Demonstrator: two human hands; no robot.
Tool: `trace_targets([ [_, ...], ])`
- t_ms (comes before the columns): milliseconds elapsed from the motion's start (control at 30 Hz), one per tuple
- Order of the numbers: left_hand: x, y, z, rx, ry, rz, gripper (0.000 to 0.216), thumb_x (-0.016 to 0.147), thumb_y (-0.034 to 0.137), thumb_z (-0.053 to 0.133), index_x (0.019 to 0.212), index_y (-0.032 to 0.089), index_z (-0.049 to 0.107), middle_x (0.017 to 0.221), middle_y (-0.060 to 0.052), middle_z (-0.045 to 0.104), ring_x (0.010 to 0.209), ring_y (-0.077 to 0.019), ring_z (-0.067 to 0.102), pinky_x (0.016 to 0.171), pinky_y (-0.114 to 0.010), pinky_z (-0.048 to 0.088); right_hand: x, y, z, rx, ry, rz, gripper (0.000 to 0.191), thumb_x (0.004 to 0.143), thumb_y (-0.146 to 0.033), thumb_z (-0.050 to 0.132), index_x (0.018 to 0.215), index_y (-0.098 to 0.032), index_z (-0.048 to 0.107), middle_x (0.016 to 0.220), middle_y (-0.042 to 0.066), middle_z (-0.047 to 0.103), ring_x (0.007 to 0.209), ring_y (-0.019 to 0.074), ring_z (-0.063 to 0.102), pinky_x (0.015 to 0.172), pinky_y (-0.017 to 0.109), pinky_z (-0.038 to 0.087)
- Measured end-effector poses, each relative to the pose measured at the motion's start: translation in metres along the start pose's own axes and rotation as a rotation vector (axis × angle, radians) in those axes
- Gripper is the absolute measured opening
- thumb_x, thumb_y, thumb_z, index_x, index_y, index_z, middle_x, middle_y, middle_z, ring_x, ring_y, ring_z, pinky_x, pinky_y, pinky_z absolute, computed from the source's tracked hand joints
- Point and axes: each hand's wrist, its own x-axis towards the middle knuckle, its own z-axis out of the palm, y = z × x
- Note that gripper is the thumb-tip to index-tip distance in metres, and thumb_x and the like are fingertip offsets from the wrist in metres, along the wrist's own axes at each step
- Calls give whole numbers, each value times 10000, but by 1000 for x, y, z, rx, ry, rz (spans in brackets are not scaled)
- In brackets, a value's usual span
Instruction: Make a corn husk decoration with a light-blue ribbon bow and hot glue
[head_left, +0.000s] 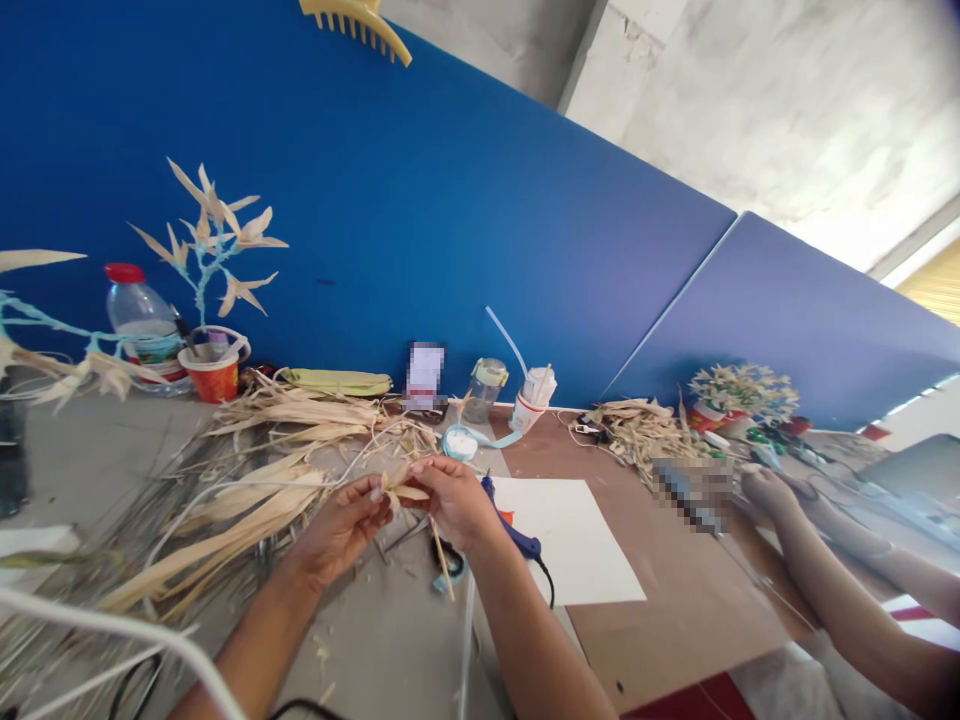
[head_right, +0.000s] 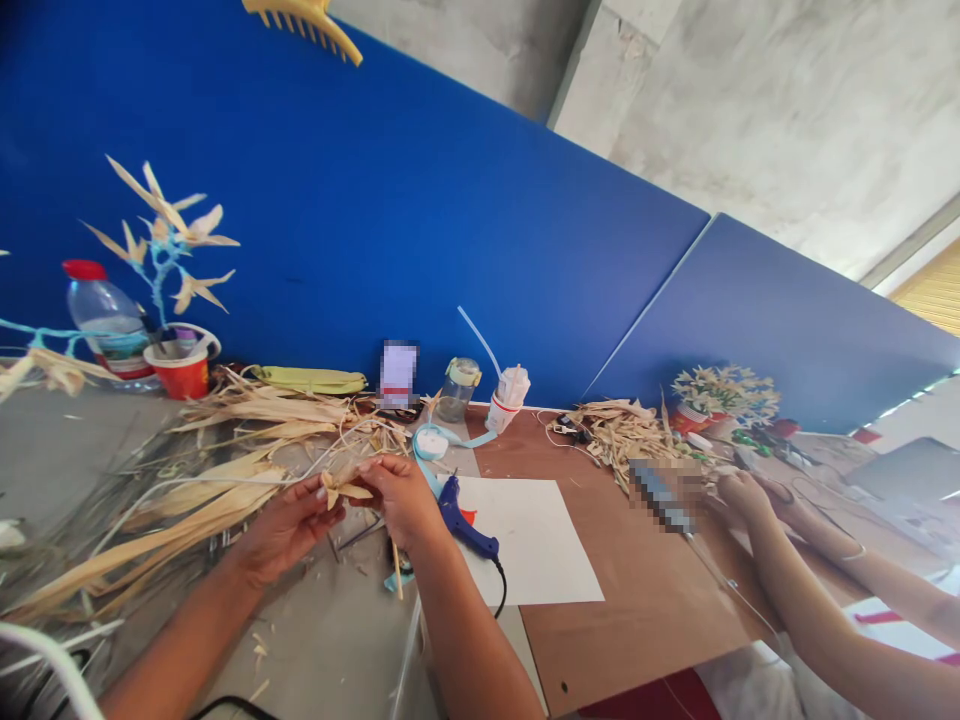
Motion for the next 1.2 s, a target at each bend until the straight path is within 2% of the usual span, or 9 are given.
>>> trace_targets([
  [167,-4,1,5,-17,-29,13,333,527,202,895,821,140,752,787,-43,732,659,-126,652,648,-225,559,0,4,-1,149,-13,67,215,552,-232,789,657,-142,624,598,14,687,518,116,612,516,223,499],
  [367,-4,0,4,-17,-101,24,324,580,249,875,866,143,768,897,-69,759,824,-160,681,775,-233,553,-1,7,-1,239,-83,122,137,627,-163,741,667,-142,611,593,12,684,533,109,621,551,208,511],
  [700,-2,-4,3,-39,-107,22,254,603,177,848,838,127,764,888,-86,756,816,-175,673,780,-256,542,2,11,-1,330,-124,213,109,658,-109,673,721,-139,588,602,6,648,491,99,574,532,209,488],
  [767,-3,-2,5,-33,-91,18,283,589,158,849,853,121,757,896,-98,753,817,-183,669,772,-268,538,3,10,-2,366,-94,212,118,672,-86,643,747,-149,578,601,-7,625,506,97,567,533,203,477],
  [833,-4,-2,6,-33,-82,22,299,587,149,843,869,121,746,876,-93,744,738,-157,649,712,-261,531,6,10,-4,399,-33,202,156,667,-58,620,780,-158,581,596,-20,608,507,98,554,528,203,467],
  [967,-2,-3,4,-58,-96,42,255,597,117,827,828,113,718,622,4,627,523,-59,484,576,-204,463,12,12,-9,390,53,185,257,651,-40,618,878,-158,600,593,-29,603,499,98,548,525,199,458],
  [1067,0,-4,1,-70,-102,48,208,589,94,820,738,113,677,539,39,529,498,-50,429,548,-196,431,16,14,-12,344,80,180,255,649,-53,629,885,-145,597,578,-21,602,503,94,559,522,185,448],
  [1200,2,-2,-3,-83,-71,59,226,580,85,813,641,133,601,510,46,498,488,-63,430,527,-208,425,18,9,-18,264,149,127,194,644,-111,649,823,-150,584,586,-18,614,505,92,555,521,189,435],
])
